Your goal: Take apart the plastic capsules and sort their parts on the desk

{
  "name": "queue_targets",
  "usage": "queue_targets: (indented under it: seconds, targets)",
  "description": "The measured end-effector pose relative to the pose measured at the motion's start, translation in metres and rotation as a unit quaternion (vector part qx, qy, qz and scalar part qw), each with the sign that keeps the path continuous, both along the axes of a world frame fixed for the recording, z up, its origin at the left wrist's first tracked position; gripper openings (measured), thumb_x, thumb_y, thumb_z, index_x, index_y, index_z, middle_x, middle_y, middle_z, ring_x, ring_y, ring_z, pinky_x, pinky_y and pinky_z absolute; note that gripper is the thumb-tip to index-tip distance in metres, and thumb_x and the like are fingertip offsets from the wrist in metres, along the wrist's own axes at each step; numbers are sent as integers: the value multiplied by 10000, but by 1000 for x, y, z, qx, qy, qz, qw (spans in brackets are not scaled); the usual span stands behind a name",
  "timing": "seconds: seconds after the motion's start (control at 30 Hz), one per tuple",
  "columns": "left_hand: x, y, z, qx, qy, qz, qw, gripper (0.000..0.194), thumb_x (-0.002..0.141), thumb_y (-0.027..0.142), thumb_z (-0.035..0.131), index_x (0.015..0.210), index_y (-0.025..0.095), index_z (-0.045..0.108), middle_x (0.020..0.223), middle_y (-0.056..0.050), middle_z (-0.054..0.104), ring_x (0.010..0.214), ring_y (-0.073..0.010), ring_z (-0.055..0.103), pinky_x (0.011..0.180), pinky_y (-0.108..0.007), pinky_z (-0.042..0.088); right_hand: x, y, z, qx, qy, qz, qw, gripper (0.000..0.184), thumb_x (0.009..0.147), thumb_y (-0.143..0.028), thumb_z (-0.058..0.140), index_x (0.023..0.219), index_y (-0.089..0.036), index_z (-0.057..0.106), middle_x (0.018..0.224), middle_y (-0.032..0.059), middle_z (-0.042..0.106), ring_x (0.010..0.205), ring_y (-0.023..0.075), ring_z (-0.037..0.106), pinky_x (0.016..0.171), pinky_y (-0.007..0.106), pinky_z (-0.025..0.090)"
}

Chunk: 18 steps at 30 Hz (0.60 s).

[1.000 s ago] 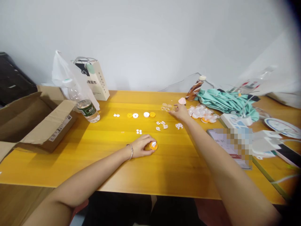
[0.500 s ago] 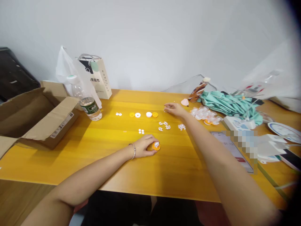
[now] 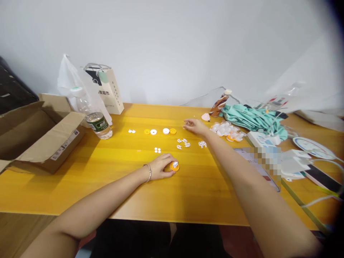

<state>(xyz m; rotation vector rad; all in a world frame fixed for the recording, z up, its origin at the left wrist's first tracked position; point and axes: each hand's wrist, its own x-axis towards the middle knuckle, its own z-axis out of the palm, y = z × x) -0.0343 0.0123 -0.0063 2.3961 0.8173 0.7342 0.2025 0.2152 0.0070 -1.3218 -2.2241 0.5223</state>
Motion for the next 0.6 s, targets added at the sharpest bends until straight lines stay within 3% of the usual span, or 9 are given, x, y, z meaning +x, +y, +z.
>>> queue_targets:
  seconds: [0.2,0.33,0.4,0.53,0.6]
  targets:
    - [-1,0,-2,5,-1,4,1000,306,763,264,565,1047,168,502,952,-80,562,877,-184,528,811,-305,425,-4,4,2,43,19,-6,999,421,718,-365,620,1083,-155,613,969,78,666,871,205,607,822,333,458]
    - [-1,0,-2,3,-6,1,1000,298,762,269,565,1036,169,502,958,-84,562,879,-186,530,811,-307,428,3,3,13,81,54,-45,994,445,874,-414,358,1204,-154,506,1163,101,576,1063,194,532,928,346,396]
    - [0,0,-1,3,-6,3,1000,293,764,269,560,1033,169,500,958,-84,561,879,-187,530,811,-308,429,11,1,19,86,56,-61,993,461,882,-414,329,1219,-139,482,1206,118,542,1102,198,503,945,356,379]
    - [1,1,-1,7,-2,1,1000,293,764,267,557,1034,168,496,948,-82,557,876,-188,530,811,-309,428,26,-8,20,51,13,-52,997,552,631,-407,689,1105,-145,577,1123,119,592,1022,248,538,894,376,413]
    - [1,1,-2,10,-1,0,1000,291,764,267,558,1032,169,498,944,-82,557,873,-187,529,808,-308,429,29,-10,16,32,-5,-53,998,533,557,-362,744,1029,-149,619,1049,110,625,956,254,560,855,385,430]
